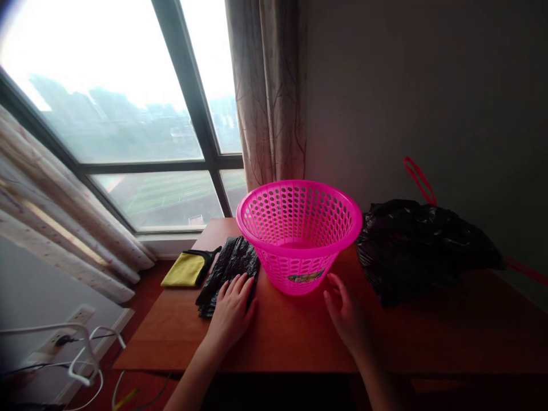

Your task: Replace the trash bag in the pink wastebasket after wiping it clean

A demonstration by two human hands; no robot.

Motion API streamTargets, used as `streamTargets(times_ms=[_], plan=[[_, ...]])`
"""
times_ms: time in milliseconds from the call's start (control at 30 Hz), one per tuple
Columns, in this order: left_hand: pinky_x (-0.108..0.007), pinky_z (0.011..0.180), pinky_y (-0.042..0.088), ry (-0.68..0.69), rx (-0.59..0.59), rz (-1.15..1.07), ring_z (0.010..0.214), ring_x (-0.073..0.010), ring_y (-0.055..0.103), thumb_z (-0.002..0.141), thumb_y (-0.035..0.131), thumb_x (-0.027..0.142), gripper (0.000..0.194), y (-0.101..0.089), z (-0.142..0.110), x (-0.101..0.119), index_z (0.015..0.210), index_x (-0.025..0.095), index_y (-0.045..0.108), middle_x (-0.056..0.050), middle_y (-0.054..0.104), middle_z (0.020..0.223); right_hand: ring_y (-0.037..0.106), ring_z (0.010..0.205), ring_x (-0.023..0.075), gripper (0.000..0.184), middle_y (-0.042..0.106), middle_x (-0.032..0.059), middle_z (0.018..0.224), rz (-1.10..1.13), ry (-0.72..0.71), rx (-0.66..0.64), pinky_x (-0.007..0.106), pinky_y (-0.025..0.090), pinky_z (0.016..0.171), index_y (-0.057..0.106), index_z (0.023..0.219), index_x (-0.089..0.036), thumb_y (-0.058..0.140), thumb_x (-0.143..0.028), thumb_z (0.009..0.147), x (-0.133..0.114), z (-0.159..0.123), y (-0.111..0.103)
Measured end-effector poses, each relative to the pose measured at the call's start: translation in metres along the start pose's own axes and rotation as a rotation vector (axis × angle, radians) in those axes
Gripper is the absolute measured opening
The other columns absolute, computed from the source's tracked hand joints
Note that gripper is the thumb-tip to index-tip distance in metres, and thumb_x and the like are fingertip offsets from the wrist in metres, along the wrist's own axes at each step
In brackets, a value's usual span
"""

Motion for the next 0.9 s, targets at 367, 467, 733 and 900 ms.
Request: streamTargets(times_ms=[367,467,733,900], plan=[[-0.04,0.106,0.04,-0.125,0.358,-0.191,0.121,-0.0268,0.056,0.092,0.045,0.028,0.033,-0.028,0.026,-0.064,0.118,0.018,0.062,-0.012,0.061,0.13,0.063,0.112,0.0254,0.045,0.064,0.0121,0.123,-0.025,0.005,0.029,0.047,0.048,0.101,0.052,0.13,-0.021,0.052,-0.037,0.087,0.004,0.001,-0.001],[-0.046,0.104,0.04,-0.417,0.326,-0.068,0.121,-0.0335,0.054,0.089,0.044,0.035,0.044,-0.037,0.02,-0.126,0.124,0.012,0.057,-0.019,0.06,0.129,0.064,0.111,0.0253,0.042,0.065,0.0118,0.122,-0.054,0.003,0.026,0.046,0.049,0.1,0.055,0.126,-0.021,0.052,-0.036,0.086,0.004,0.001,-0.001],[-0.046,0.073,0.052,-0.862,0.082,-0.255,0.083,-0.0391,0.068,0.07,0.06,0.057,0.047,-0.036,0.0,-0.221,0.092,0.016,0.064,-0.014,0.07,0.08,0.064,0.11,0.0245,0.041,0.065,0.0115,0.121,-0.079,-0.018,0.03,0.046,0.05,0.099,0.056,0.126,-0.02,0.05,-0.034,0.087,0.006,0.001,0.0],[-0.037,0.075,0.053,-0.834,0.316,-0.36,0.088,-0.0297,0.068,0.075,0.057,0.047,0.042,-0.042,-0.001,-0.209,0.105,0.018,0.057,-0.011,0.069,0.094,0.063,0.11,0.0247,0.042,0.064,0.0116,0.122,-0.096,-0.013,0.017,0.046,0.05,0.099,0.055,0.126,-0.02,0.05,-0.035,0.088,0.002,0.0,-0.001]])
Point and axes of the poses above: each hand's wrist, its own z-axis towards the middle knuckle, its own y-axis out of the palm, x = y × z, the point moved 2 cm from there along z, towards the middle knuckle
